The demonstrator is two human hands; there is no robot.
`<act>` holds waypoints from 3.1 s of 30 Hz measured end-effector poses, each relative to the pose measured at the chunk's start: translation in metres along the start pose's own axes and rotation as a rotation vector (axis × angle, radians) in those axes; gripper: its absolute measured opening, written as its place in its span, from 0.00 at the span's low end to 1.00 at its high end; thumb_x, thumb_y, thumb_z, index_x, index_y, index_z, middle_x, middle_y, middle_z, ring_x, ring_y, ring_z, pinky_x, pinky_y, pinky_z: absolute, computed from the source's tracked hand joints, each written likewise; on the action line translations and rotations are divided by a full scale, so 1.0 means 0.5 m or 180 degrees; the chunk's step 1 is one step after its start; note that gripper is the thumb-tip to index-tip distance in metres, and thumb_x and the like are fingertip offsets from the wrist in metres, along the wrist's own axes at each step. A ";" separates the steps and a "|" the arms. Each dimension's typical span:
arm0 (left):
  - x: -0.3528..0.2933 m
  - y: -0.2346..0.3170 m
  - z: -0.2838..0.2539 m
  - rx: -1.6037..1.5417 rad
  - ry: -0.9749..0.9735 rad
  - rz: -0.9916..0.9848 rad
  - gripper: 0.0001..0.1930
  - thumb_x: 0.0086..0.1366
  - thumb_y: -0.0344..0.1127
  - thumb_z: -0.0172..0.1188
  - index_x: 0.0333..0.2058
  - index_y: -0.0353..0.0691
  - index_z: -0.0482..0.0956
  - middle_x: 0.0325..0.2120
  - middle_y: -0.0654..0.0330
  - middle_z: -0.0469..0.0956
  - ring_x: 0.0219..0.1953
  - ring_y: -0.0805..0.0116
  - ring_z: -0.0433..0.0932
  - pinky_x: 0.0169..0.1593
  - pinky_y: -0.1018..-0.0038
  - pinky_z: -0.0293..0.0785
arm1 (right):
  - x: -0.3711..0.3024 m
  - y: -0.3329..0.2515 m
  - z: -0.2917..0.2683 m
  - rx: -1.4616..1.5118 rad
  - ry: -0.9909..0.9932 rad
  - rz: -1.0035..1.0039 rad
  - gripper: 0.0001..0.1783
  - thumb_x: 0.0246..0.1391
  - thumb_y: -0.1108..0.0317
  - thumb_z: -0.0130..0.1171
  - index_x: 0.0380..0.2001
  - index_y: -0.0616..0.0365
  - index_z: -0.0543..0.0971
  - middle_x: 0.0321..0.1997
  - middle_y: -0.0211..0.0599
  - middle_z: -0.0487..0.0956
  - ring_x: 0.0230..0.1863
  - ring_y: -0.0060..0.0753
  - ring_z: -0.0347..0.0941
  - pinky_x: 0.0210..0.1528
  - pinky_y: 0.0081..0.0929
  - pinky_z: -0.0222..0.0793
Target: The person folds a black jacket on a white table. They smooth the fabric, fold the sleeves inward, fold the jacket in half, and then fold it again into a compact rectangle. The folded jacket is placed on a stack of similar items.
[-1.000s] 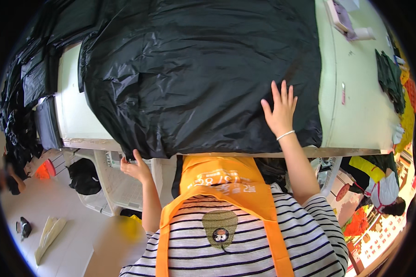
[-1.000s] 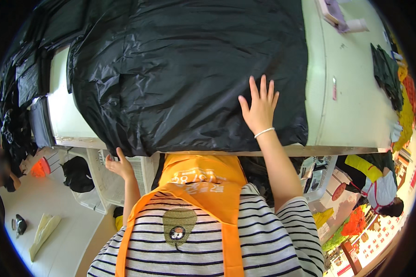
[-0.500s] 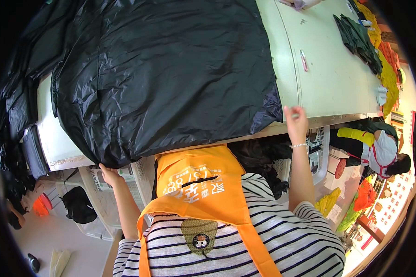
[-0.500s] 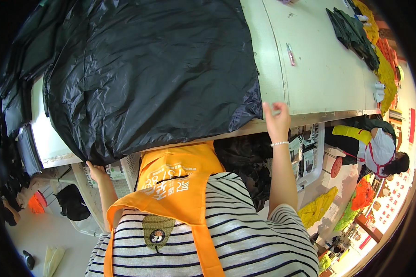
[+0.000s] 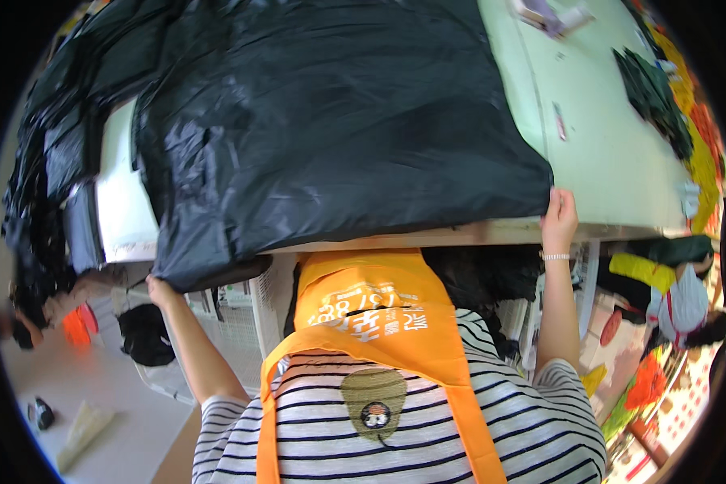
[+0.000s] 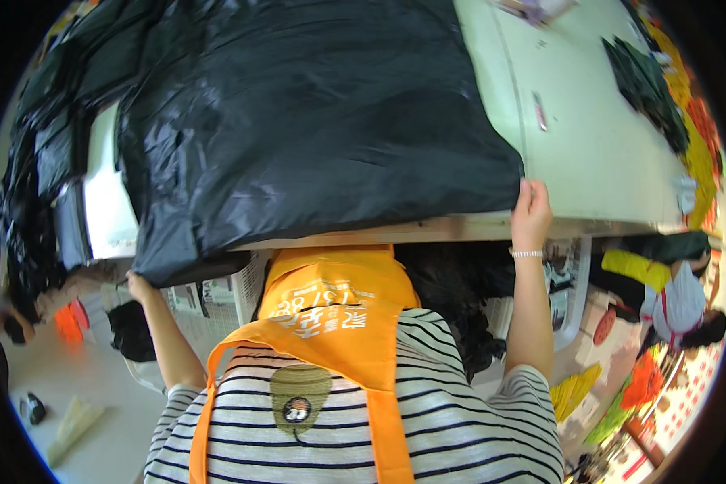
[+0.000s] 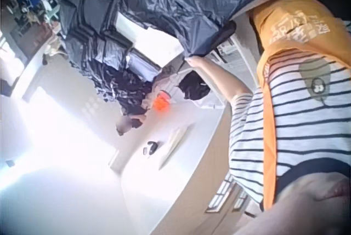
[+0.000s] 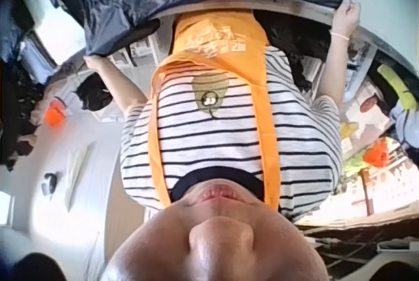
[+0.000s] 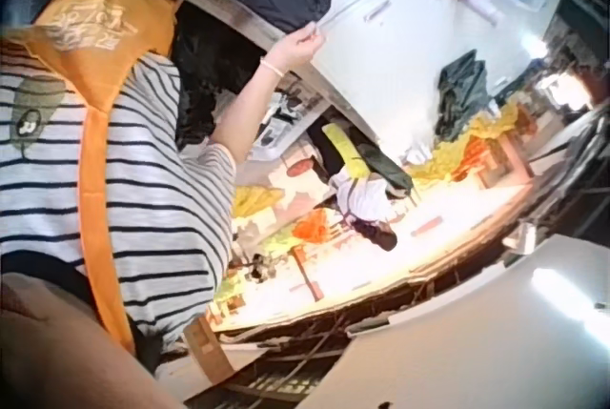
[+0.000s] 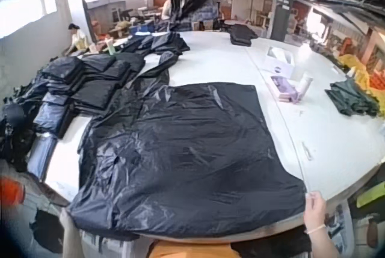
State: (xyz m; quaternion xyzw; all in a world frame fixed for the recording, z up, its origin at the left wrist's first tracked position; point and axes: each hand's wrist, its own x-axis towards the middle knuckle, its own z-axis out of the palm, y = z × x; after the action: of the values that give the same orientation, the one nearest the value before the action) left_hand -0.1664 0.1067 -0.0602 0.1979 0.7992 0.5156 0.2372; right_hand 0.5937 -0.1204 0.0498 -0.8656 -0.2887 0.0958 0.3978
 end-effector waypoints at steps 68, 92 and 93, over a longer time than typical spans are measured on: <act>0.059 0.215 0.315 0.3744 -0.1238 0.1785 0.24 0.55 0.58 0.62 0.33 0.40 0.75 0.31 0.50 0.79 0.37 0.48 0.78 0.39 0.60 0.73 | -0.507 -0.421 0.663 0.0466 -0.4234 -0.0275 0.19 0.54 0.58 0.54 0.33 0.67 0.75 0.34 0.61 0.77 0.40 0.62 0.73 0.45 0.44 0.68; -0.396 0.374 0.524 0.2031 -0.2918 0.4338 0.26 0.56 0.37 0.58 0.55 0.43 0.69 0.58 0.53 0.66 0.60 0.52 0.63 0.61 0.55 0.55 | 0.209 -0.205 0.307 -0.0623 -0.0178 -0.0161 0.25 0.59 0.49 0.52 0.29 0.66 0.75 0.25 0.60 0.74 0.31 0.58 0.73 0.34 0.41 0.66; -0.429 0.365 0.558 0.2254 -0.2823 0.4648 0.29 0.57 0.44 0.58 0.58 0.46 0.67 0.61 0.54 0.61 0.63 0.51 0.58 0.63 0.52 0.51 | 0.210 -0.211 0.307 -0.0502 -0.0039 -0.0439 0.25 0.59 0.49 0.51 0.28 0.65 0.74 0.23 0.60 0.73 0.29 0.60 0.72 0.32 0.42 0.65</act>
State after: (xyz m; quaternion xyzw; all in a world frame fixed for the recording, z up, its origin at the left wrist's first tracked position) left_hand 0.1827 0.2612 0.0457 0.8929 0.4232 0.1399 0.0632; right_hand 0.5738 0.0916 0.0329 -0.8717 -0.3567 0.0504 0.3323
